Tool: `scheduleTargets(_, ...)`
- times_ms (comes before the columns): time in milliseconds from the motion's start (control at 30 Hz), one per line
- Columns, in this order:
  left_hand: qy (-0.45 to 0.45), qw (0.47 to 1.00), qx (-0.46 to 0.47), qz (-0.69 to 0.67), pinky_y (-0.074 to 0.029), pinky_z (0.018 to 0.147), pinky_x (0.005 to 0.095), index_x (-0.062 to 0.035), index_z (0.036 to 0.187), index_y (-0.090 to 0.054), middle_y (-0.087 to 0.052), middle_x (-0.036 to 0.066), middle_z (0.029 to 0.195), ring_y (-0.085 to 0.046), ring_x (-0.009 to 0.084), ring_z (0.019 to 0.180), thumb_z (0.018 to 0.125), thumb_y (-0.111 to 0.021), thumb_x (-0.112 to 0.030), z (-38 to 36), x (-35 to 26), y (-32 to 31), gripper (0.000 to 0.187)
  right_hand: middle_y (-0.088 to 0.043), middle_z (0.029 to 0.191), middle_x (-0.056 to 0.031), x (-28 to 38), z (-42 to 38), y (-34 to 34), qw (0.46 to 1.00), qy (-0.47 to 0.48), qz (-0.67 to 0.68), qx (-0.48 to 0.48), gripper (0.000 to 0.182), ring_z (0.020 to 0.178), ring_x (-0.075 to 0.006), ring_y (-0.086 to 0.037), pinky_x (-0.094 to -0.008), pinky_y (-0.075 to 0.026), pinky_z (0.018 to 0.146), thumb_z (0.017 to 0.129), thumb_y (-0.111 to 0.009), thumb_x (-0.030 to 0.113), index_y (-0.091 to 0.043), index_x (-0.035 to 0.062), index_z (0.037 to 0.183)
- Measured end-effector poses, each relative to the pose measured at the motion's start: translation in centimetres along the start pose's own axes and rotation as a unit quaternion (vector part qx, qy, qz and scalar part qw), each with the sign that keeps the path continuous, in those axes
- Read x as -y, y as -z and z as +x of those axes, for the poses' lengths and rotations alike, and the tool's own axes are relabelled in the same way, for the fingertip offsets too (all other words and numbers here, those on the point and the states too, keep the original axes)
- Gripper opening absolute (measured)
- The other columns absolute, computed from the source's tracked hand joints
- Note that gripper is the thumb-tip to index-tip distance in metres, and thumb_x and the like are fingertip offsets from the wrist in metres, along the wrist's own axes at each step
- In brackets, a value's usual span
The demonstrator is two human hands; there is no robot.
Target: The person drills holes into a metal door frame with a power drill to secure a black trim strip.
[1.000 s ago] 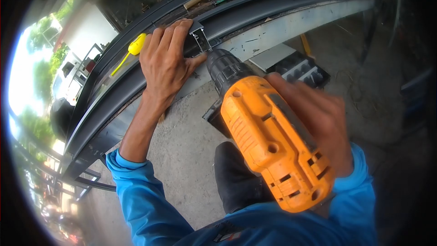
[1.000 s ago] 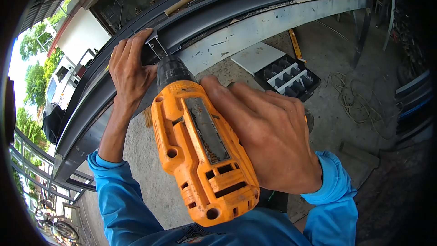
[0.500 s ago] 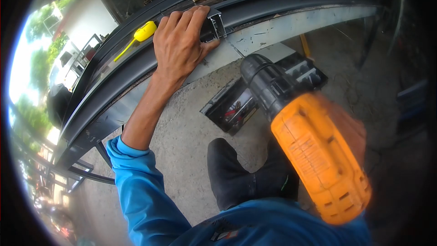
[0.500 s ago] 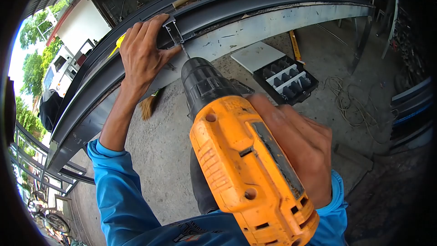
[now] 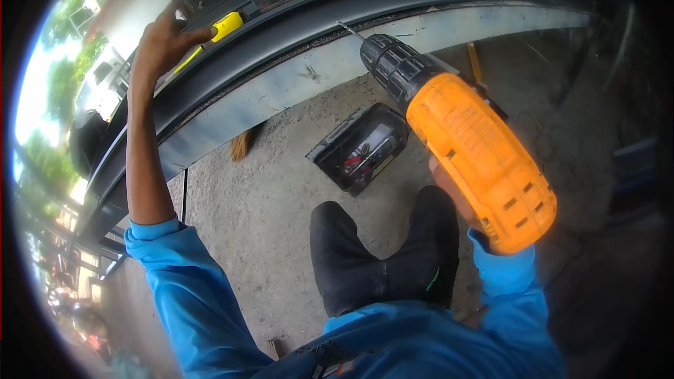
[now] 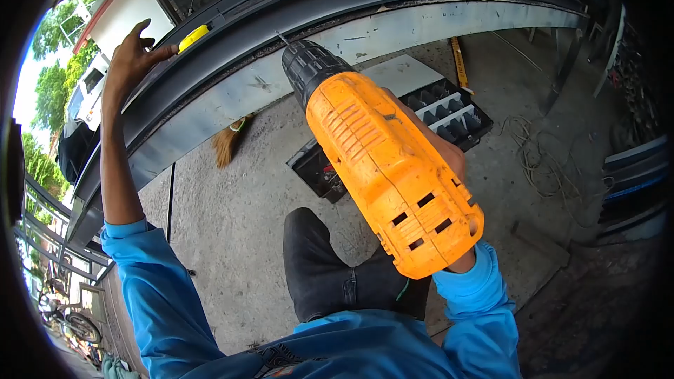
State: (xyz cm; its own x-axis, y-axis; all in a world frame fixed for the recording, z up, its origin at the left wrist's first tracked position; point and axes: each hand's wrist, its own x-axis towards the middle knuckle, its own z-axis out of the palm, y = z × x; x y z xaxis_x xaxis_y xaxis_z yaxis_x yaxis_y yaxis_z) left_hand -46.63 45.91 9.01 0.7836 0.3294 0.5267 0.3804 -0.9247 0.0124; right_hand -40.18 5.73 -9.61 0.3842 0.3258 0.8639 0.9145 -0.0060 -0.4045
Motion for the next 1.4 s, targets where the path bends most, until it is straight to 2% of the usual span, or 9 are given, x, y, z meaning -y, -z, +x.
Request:
scheduleTargets(67, -0.045, 0.983, -0.169, -0.049, -0.055, 0.089, 0.0386, -0.0028, 0.135, -0.055, -0.071, 0.021, 0.111, -0.071, 0.0319, 0.101, 0.085, -0.073, -0.048, -0.8, -2.1, -0.3, 0.07, -0.072, 0.11, -0.0071, 0.1, -0.4, -0.3, 0.992, -0.103, 0.072, -0.003, 0.036, 0.1, -0.0214, -0.069, -0.0301, -0.053, 0.086, 0.082, -0.077, 0.009, -0.069, 0.0074, 0.118)
scheduleTargets(167, -0.115, 0.985, -0.104, -0.078, -0.054, 0.092, 0.0472, -0.0086, 0.131, -0.06, -0.069, 0.021, 0.114, -0.068, 0.0304, 0.109, 0.071, -0.074, -0.07, -2.9, -8.2, -2.1, 0.088, -0.072, 0.112, -0.008, -0.5, -0.5, -0.4, 0.988, -0.118, 0.103, 0.003, 0.036, 0.099, -0.0223, -0.07, -0.0299, -0.053, 0.085, 0.082, -0.077, 0.009, -0.069, 0.0068, 0.117)
scheduleTargets(200, -0.151, 0.979, -0.127, -0.041, -0.058, 0.084, 0.0435, -0.0084, 0.131, -0.06, -0.072, 0.02, 0.103, -0.071, 0.0289, 0.098, 0.056, -0.076, -0.079, -3.0, -9.1, -4.0, 0.104, -0.072, 0.113, -0.0078, -0.9, -0.8, -0.4, 0.985, -0.131, 0.115, 0.01, 0.036, 0.099, -0.0221, -0.07, -0.0297, -0.053, 0.084, 0.082, -0.077, 0.009, -0.069, 0.0068, 0.117)
scheduleTargets(467, -0.165, 0.936, -0.3, 0.078, -0.046, 0.045, 0.0272, -0.0039, 0.098, -0.07, -0.065, 0.009, 0.061, -0.063, 0.0186, 0.048, 0.054, -0.071, -0.087, -3.8, -11.7, -7.5, 0.094, -0.072, 0.109, -0.0075, -0.3, -0.9, -1.6, 0.995, -0.073, -0.06, -0.015, 0.033, 0.096, -0.0223, -0.07, -0.0305, -0.054, 0.082, 0.082, -0.077, 0.012, -0.07, 0.0074, 0.114)
scheduleTargets(567, -0.105, 0.964, -0.228, 0.093, -0.042, 0.049, 0.025, -0.005, 0.101, -0.072, -0.066, 0.006, 0.067, -0.061, 0.0155, 0.053, 0.053, -0.071, -0.088, -4.1, -12.3, -6.8, 0.096, -0.072, 0.107, -0.0077, -0.2, -0.7, -2.0, 0.988, 0.001, -0.157, -0.017, 0.031, 0.094, -0.0229, -0.07, -0.0311, -0.054, 0.081, 0.082, -0.077, 0.014, -0.07, 0.0077, 0.112)
scheduleTargets(967, -0.136, 0.937, -0.294, 0.133, -0.043, 0.05, 0.026, -0.0051, 0.103, -0.073, -0.068, 0.007, 0.068, -0.062, 0.016, 0.054, 0.053, -0.069, -0.089, -3.1, -10.3, -8.4, 0.098, -0.072, 0.105, -0.007, -2.5, -2.0, -2.4, 0.986, -0.165, -0.031, -0.018, 0.034, 0.094, -0.0243, -0.069, -0.0324, -0.054, 0.081, 0.081, -0.075, 0.013, -0.07, 0.0095, 0.114)
scheduleTargets(1167, -0.124, 0.943, -0.283, 0.123, -0.044, 0.049, 0.0253, -0.0043, 0.104, -0.073, -0.068, 0.008, 0.068, -0.062, 0.0164, 0.054, 0.052, -0.068, -0.091, -3.3, -10.9, -8.1, 0.101, -0.072, 0.107, -0.0077, -0.6, -1.2, -2.1, 0.993, -0.085, -0.07, -0.031, 0.029, 0.096, -0.0238, -0.069, -0.0327, -0.054, 0.083, 0.083, -0.074, 0.013, -0.072, 0.0097, 0.111)
scheduleTargets(1233, -0.125, 0.942, -0.286, 0.124, -0.043, 0.048, 0.0254, -0.0041, 0.104, -0.073, -0.068, 0.008, 0.067, -0.062, 0.0164, 0.053, 0.051, -0.067, -0.091, -3.2, -10.9, -8.2, 0.102, -0.072, 0.108, -0.0071, -0.4, -0.5, -1.3, 0.967, 0.077, -0.24, 0.036, 0.028, 0.096, -0.0237, -0.07, -0.0332, -0.054, 0.084, 0.083, -0.075, 0.012, -0.072, 0.0092, 0.11)
scheduleTargets(1400, -0.13, 0.939, -0.296, 0.12, -0.043, 0.047, 0.0256, -0.0038, 0.103, -0.073, -0.067, 0.008, 0.065, -0.061, 0.0163, 0.051, 0.051, -0.066, -0.092, -3.1, -10.9, -8.4, 0.103, -0.072, 0.108, -0.007, -0.5, -1.2, -1.4, 0.98, 0.012, -0.2, 0.019, 0.028, 0.097, -0.0245, -0.069, -0.0336, -0.054, 0.084, 0.083, -0.075, 0.012, -0.072, 0.0087, 0.111)
